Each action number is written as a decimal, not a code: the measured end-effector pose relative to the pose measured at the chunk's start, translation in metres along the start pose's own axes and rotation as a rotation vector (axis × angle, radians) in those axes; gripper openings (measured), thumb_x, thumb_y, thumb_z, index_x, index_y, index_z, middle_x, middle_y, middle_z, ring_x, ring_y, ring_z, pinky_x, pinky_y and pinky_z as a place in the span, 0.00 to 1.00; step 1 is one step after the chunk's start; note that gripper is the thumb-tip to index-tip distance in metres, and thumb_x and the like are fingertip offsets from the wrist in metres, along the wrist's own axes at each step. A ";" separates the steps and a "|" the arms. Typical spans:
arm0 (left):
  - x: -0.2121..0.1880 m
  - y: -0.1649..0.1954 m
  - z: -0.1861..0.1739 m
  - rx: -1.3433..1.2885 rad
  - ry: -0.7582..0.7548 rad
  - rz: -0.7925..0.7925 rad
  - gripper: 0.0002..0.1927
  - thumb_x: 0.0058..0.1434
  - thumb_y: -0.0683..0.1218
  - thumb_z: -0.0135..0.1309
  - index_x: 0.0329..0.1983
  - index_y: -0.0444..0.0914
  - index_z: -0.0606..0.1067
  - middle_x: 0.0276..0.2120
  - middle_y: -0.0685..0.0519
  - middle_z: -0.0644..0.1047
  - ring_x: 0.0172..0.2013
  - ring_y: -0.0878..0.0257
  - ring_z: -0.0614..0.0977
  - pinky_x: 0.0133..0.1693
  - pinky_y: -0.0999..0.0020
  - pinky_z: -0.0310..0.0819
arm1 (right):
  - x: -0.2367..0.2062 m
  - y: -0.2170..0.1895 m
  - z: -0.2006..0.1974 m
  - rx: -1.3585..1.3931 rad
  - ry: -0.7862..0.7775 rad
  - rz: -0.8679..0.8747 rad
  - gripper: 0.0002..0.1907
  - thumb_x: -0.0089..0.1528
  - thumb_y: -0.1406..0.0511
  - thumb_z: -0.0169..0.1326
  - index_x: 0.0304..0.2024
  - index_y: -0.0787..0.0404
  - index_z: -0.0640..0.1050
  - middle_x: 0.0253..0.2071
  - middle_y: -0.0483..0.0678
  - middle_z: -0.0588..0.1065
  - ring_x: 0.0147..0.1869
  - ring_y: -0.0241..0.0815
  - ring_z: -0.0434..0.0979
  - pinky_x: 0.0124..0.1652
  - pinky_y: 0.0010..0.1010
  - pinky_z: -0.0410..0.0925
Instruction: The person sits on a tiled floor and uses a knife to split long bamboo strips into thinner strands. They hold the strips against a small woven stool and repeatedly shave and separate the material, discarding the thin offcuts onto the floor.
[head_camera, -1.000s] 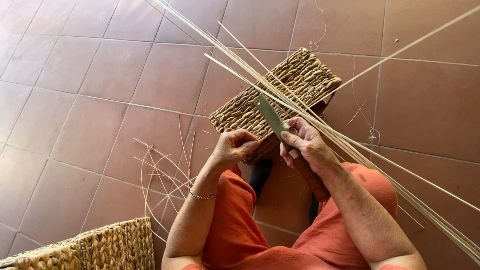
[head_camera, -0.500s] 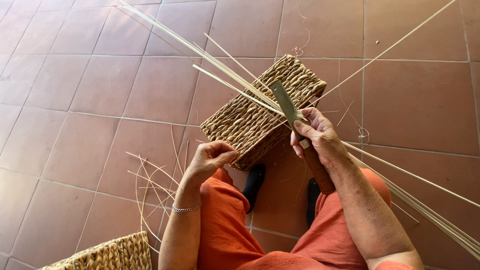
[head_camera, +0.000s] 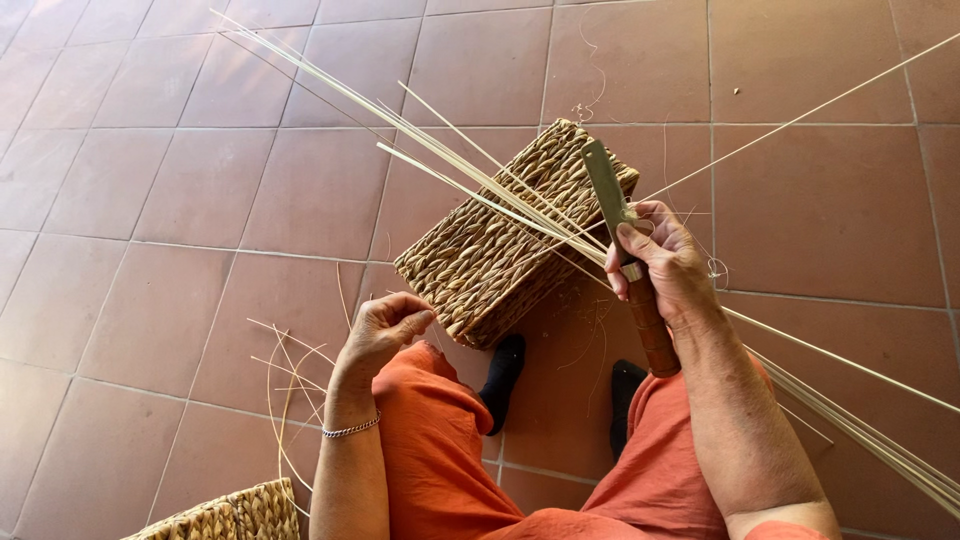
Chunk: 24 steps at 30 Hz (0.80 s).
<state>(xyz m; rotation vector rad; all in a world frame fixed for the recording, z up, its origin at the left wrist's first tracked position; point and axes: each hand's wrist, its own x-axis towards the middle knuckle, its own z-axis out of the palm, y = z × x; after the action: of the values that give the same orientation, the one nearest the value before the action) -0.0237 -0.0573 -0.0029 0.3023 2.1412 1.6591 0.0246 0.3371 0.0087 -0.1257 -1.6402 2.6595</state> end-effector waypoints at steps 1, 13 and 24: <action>-0.001 0.001 -0.001 -0.031 0.006 -0.028 0.08 0.63 0.42 0.63 0.43 0.34 0.84 0.32 0.52 0.81 0.31 0.68 0.77 0.34 0.71 0.73 | 0.000 -0.001 0.001 0.000 0.026 -0.010 0.12 0.69 0.65 0.51 0.53 0.57 0.65 0.26 0.51 0.77 0.21 0.40 0.75 0.18 0.29 0.68; 0.019 0.032 0.076 0.273 0.022 0.264 0.08 0.65 0.43 0.60 0.46 0.37 0.83 0.38 0.53 0.83 0.37 0.66 0.82 0.40 0.69 0.77 | -0.018 0.059 0.082 -0.022 -0.201 0.197 0.11 0.69 0.66 0.49 0.51 0.60 0.64 0.26 0.52 0.77 0.20 0.39 0.75 0.20 0.26 0.70; 0.024 0.010 0.056 -0.007 -0.114 0.228 0.06 0.65 0.37 0.59 0.43 0.36 0.83 0.38 0.55 0.80 0.39 0.69 0.81 0.42 0.74 0.78 | -0.012 0.045 0.062 0.054 -0.203 0.202 0.10 0.69 0.66 0.49 0.49 0.59 0.64 0.25 0.52 0.77 0.20 0.40 0.75 0.20 0.28 0.71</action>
<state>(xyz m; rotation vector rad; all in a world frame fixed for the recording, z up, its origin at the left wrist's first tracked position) -0.0212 0.0040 -0.0094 0.6443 2.0788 1.7252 0.0328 0.2607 -0.0030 -0.0214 -1.6906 2.9532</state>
